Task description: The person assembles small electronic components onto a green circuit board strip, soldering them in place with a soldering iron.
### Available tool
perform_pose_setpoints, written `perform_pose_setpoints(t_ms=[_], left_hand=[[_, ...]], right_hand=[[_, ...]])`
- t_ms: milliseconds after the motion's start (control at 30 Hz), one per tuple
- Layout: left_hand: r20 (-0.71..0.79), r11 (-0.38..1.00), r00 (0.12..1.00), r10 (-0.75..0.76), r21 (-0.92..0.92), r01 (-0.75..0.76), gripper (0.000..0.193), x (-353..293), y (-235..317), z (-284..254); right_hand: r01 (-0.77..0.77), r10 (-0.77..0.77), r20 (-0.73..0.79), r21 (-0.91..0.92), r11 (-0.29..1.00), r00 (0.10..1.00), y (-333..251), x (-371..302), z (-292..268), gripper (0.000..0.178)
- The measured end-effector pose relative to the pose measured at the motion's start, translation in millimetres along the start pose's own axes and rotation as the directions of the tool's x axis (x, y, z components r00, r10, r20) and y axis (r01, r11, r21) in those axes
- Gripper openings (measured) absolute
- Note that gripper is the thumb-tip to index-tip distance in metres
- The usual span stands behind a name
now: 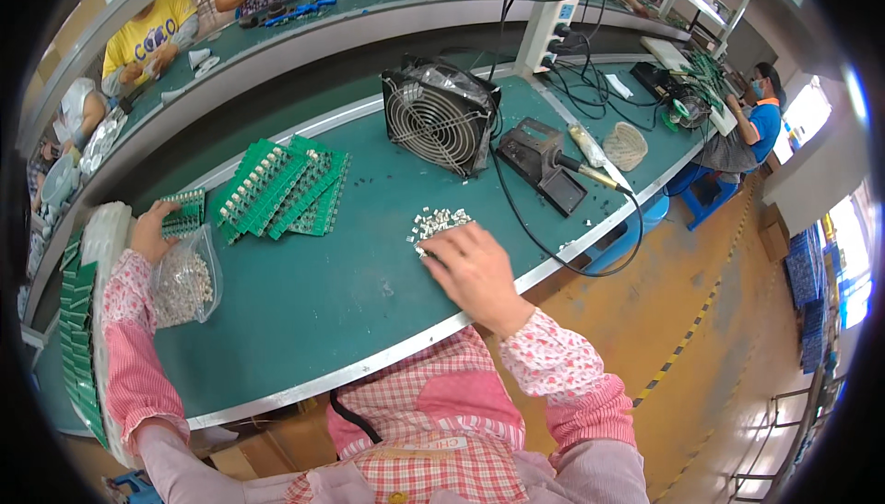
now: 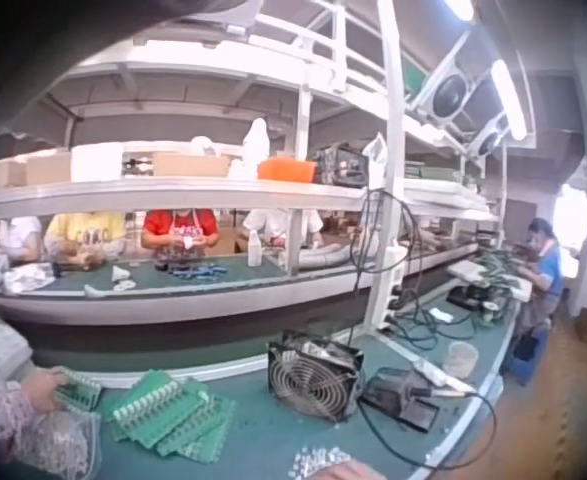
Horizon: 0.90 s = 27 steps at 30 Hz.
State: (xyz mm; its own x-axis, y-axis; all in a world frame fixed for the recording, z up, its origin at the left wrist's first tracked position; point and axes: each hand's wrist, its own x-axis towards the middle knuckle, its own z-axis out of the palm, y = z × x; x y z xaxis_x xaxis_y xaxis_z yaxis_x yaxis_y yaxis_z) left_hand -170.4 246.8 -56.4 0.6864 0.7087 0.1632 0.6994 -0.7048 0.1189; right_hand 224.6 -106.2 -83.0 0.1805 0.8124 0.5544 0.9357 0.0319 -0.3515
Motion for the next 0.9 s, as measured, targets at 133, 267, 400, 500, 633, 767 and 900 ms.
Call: perform_pose_setpoints(t_ms=[133,267,400,500,633,767,900], left_hand=[[0.006,0.991,1.000,-0.030,0.133,0.029,0.056,3.3,13.1,-14.3],[0.017,0.976,1.000,0.012,0.216,-0.016,0.055,-3.1,0.5,-15.5],[0.013,0.967,0.998,-0.057,0.250,0.051,0.044,-18.4,-1.1,-17.6],[-0.132,0.956,0.991,-0.013,0.289,0.051,0.026,-29.5,11.2,-27.2],[-0.511,0.967,0.859,0.044,0.237,0.092,0.017,-54.9,55.2,-78.2],[-0.503,0.949,0.853,-0.141,-0.315,-0.029,0.019,-58.9,133.7,-83.8],[-0.127,0.322,0.965,-0.230,-0.946,-0.047,0.021,-60.3,221.5,-32.4]], right_hand=[[0.118,-0.124,-0.040,-0.133,0.984,0.991,-4.6,11.9,23.6,0.018],[0.072,-0.071,0.015,-0.237,0.969,0.997,-4.9,20.1,34.1,0.013],[0.105,-0.090,0.059,-0.347,0.932,0.994,-8.6,15.5,32.7,0.013],[0.127,-0.124,0.033,-0.381,0.916,0.992,-4.5,11.3,31.8,0.011],[0.219,-0.216,0.053,-0.409,0.886,0.975,-1.9,15.3,34.5,0.005],[0.221,-0.236,-0.006,-0.330,0.918,0.972,-3.1,21.2,30.2,0.006],[0.104,-0.107,-0.023,-0.100,0.989,0.994,-6.7,14.7,24.9,0.010]])
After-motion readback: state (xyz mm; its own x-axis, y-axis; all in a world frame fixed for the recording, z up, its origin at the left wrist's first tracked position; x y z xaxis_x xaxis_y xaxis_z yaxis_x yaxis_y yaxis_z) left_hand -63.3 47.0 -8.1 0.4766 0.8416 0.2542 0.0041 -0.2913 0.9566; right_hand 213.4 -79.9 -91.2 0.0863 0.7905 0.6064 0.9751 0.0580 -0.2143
